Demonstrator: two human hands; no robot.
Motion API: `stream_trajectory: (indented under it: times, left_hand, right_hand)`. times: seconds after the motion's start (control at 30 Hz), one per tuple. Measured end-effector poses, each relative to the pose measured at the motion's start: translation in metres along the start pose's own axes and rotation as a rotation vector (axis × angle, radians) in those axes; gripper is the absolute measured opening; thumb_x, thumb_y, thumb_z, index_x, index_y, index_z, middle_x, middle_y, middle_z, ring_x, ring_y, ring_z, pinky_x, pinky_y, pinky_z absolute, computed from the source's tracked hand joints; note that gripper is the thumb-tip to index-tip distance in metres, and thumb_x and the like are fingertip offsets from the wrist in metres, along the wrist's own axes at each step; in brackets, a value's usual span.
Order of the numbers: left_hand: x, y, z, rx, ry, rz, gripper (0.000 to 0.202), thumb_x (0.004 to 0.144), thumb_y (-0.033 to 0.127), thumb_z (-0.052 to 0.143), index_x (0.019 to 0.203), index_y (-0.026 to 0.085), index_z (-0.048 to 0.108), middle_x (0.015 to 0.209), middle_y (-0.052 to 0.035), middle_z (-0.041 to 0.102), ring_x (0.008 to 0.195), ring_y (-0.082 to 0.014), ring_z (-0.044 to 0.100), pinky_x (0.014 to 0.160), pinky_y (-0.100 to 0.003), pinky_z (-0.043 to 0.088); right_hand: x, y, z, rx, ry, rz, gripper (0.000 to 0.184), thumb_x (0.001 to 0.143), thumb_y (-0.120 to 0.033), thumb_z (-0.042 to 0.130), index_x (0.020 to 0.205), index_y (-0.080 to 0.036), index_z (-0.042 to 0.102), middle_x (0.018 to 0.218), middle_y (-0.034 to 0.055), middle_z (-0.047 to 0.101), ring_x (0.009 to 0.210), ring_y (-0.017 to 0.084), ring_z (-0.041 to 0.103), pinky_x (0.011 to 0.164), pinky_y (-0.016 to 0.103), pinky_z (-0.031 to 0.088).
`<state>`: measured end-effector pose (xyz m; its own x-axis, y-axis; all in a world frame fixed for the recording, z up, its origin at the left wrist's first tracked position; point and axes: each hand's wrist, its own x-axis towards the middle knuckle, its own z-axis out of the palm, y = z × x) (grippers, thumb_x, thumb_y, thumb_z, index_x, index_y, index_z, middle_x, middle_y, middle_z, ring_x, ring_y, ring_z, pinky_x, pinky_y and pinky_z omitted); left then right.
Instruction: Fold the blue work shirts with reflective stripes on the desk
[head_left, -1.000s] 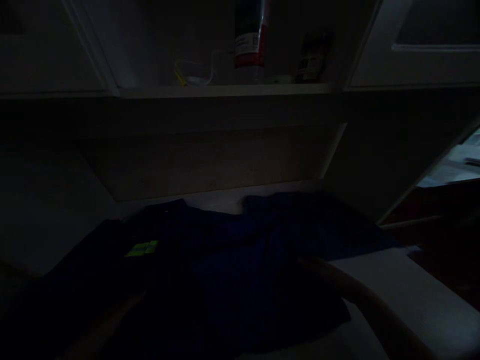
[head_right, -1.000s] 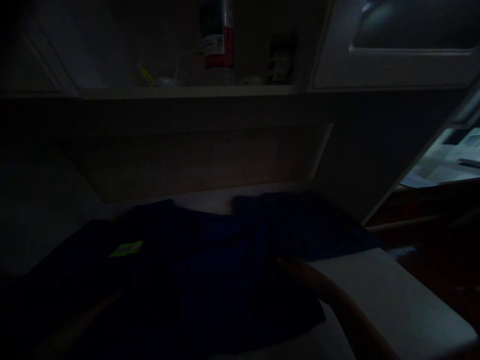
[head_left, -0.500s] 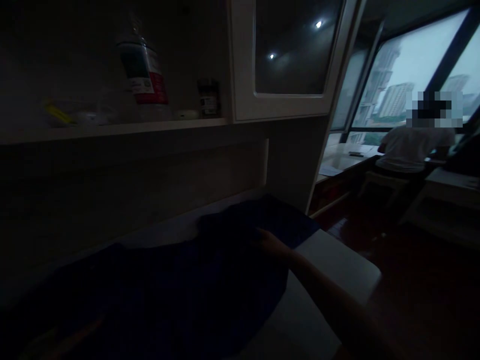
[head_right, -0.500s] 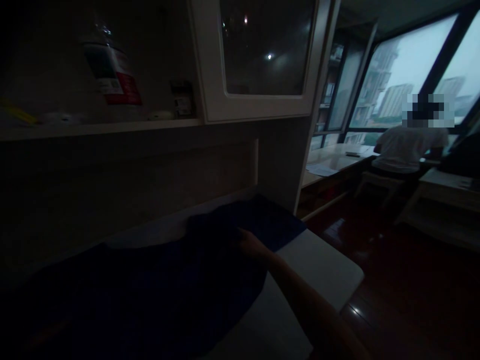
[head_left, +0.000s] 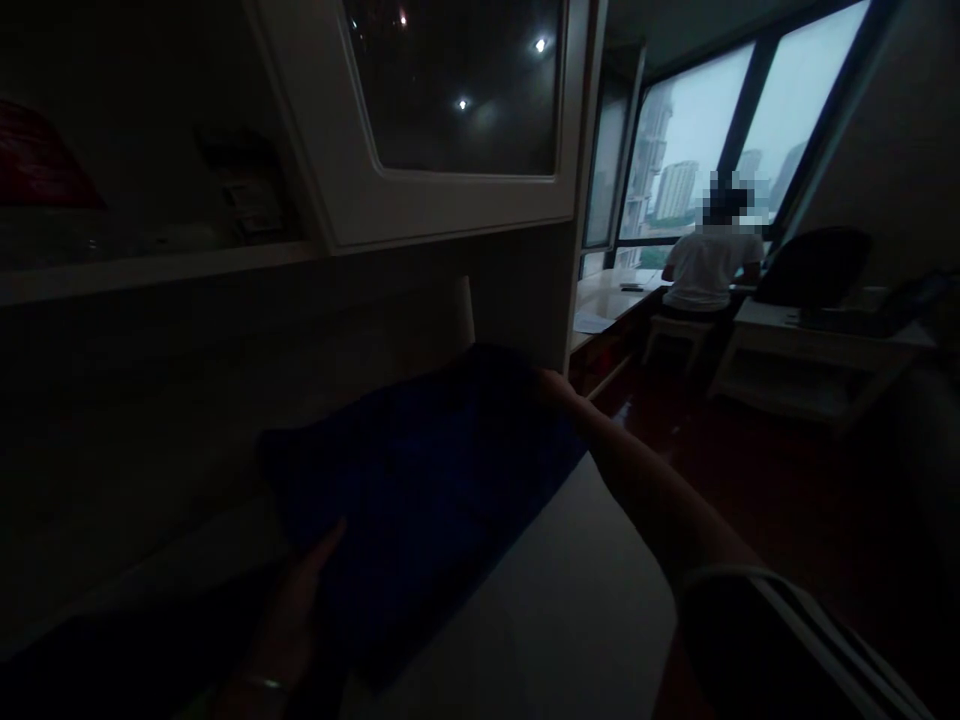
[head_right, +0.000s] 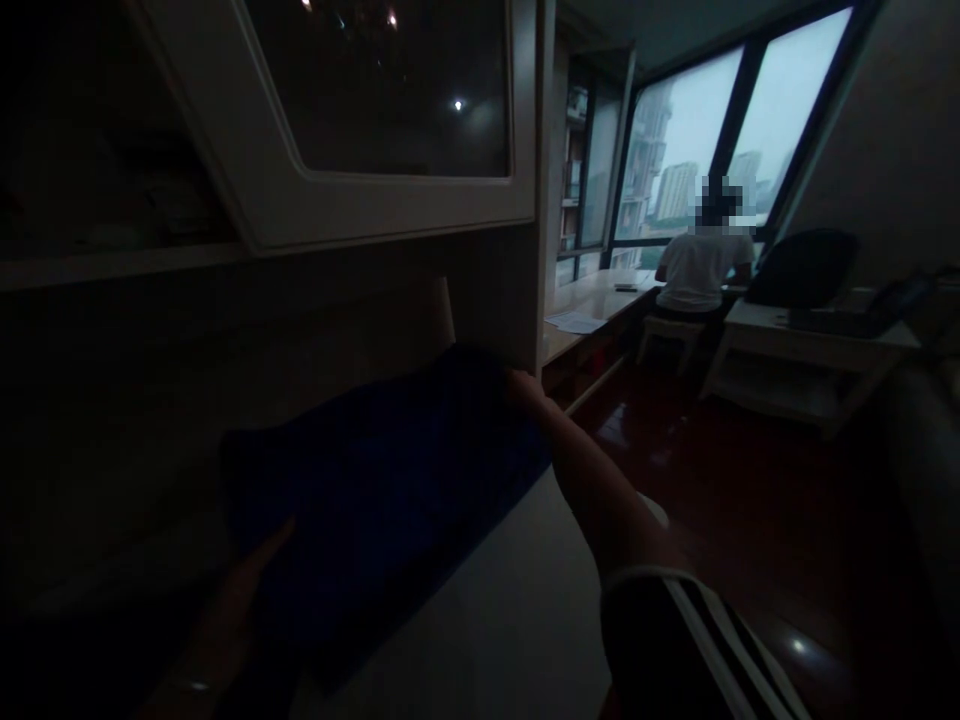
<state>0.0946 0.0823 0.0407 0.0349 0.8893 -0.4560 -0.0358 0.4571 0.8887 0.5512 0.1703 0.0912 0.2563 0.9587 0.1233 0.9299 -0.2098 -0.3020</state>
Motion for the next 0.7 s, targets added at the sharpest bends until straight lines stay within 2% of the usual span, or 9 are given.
stream_trajectory:
  times: [0.07, 0.13, 0.2, 0.3, 0.4, 0.47, 0.57, 0.63, 0.7]
  left_hand:
    - [0.009, -0.021, 0.021, -0.088, -0.043, -0.077, 0.035, 0.08, 0.038, 0.067, 0.113, 0.026, 0.067, 0.125, -0.0062, 0.068, 0.127, -0.028, 0.056, 0.104, -0.043, 0.05]
    - [0.017, -0.046, 0.03, -0.108, -0.024, -0.217, 0.036, 0.079, 0.032, 0.067, 0.113, 0.021, 0.064, 0.126, -0.0104, 0.068, 0.124, -0.0286, 0.058, 0.105, -0.043, 0.049]
    - [0.023, -0.07, 0.027, -0.078, -0.012, -0.337, 0.04, 0.078, 0.03, 0.068, 0.116, 0.019, 0.062, 0.121, -0.0135, 0.07, 0.119, -0.0302, 0.062, 0.103, -0.045, 0.05]
    - [0.025, -0.089, 0.011, -0.124, -0.108, -0.348, 0.047, 0.074, 0.029, 0.072, 0.118, 0.021, 0.061, 0.117, -0.0123, 0.071, 0.115, -0.0291, 0.064, 0.1, -0.042, 0.052]
    - [0.02, -0.096, -0.003, -0.123, -0.125, -0.317, 0.057, 0.067, 0.031, 0.08, 0.12, 0.022, 0.061, 0.121, -0.0115, 0.07, 0.116, -0.0276, 0.064, 0.099, -0.038, 0.051]
    - [0.015, -0.101, -0.011, -0.114, -0.171, -0.294, 0.065, 0.064, 0.034, 0.083, 0.123, 0.021, 0.06, 0.124, -0.013, 0.068, 0.116, -0.0275, 0.063, 0.098, -0.037, 0.051]
    - [0.003, -0.106, -0.036, -0.013, -0.226, -0.227, 0.073, 0.058, 0.044, 0.085, 0.121, 0.017, 0.06, 0.121, -0.0164, 0.068, 0.105, -0.0292, 0.067, 0.087, -0.037, 0.055]
    - [-0.016, -0.105, -0.065, 0.137, -0.17, -0.158, 0.076, 0.058, 0.054, 0.082, 0.12, 0.016, 0.06, 0.116, -0.0157, 0.069, 0.097, -0.0283, 0.069, 0.081, -0.037, 0.056]
    - [-0.047, -0.102, -0.102, 0.262, -0.119, -0.076, 0.073, 0.065, 0.062, 0.073, 0.122, 0.019, 0.06, 0.117, -0.013, 0.069, 0.1, -0.0268, 0.068, 0.087, -0.037, 0.054]
  right_hand:
    - [-0.004, 0.012, 0.015, -0.059, 0.03, 0.021, 0.05, 0.089, -0.021, 0.052, 0.137, -0.008, 0.048, 0.128, 0.0217, 0.059, 0.112, 0.029, 0.058, 0.096, 0.037, 0.044]
    - [-0.011, 0.016, 0.032, -0.099, 0.075, 0.006, 0.057, 0.09, -0.015, 0.044, 0.146, -0.009, 0.038, 0.142, 0.0226, 0.047, 0.125, 0.03, 0.049, 0.104, 0.038, 0.038]
    - [-0.017, 0.017, 0.048, -0.164, 0.152, -0.011, 0.061, 0.09, -0.011, 0.039, 0.15, -0.01, 0.032, 0.151, 0.0217, 0.035, 0.132, 0.031, 0.041, 0.11, 0.04, 0.032]
    - [-0.025, 0.014, 0.07, -0.307, 0.21, -0.06, 0.061, 0.091, -0.016, 0.04, 0.151, -0.016, 0.033, 0.153, 0.0179, 0.032, 0.135, 0.032, 0.037, 0.111, 0.044, 0.029]
    - [-0.037, 0.014, 0.094, -0.421, 0.002, -0.126, 0.05, 0.095, -0.029, 0.04, 0.145, -0.027, 0.045, 0.155, 0.0097, 0.035, 0.142, 0.03, 0.027, 0.116, 0.05, 0.02]
    - [-0.048, 0.016, 0.109, -0.464, -0.15, -0.127, 0.046, 0.097, -0.035, 0.037, 0.139, -0.026, 0.053, 0.154, 0.0098, 0.038, 0.144, 0.031, 0.024, 0.116, 0.054, 0.015]
    - [-0.062, 0.016, 0.124, -0.489, -0.161, -0.106, 0.047, 0.097, -0.028, 0.035, 0.139, -0.02, 0.054, 0.153, 0.0132, 0.039, 0.144, 0.032, 0.026, 0.115, 0.061, 0.013]
    - [-0.067, 0.01, 0.129, -0.48, -0.082, -0.122, 0.049, 0.095, -0.025, 0.035, 0.141, -0.019, 0.05, 0.154, 0.0121, 0.038, 0.143, 0.031, 0.027, 0.115, 0.063, 0.013]
    - [-0.071, -0.002, 0.132, -0.426, 0.009, -0.156, 0.048, 0.094, -0.026, 0.037, 0.14, -0.019, 0.051, 0.151, 0.0122, 0.042, 0.138, 0.032, 0.035, 0.114, 0.063, 0.018]
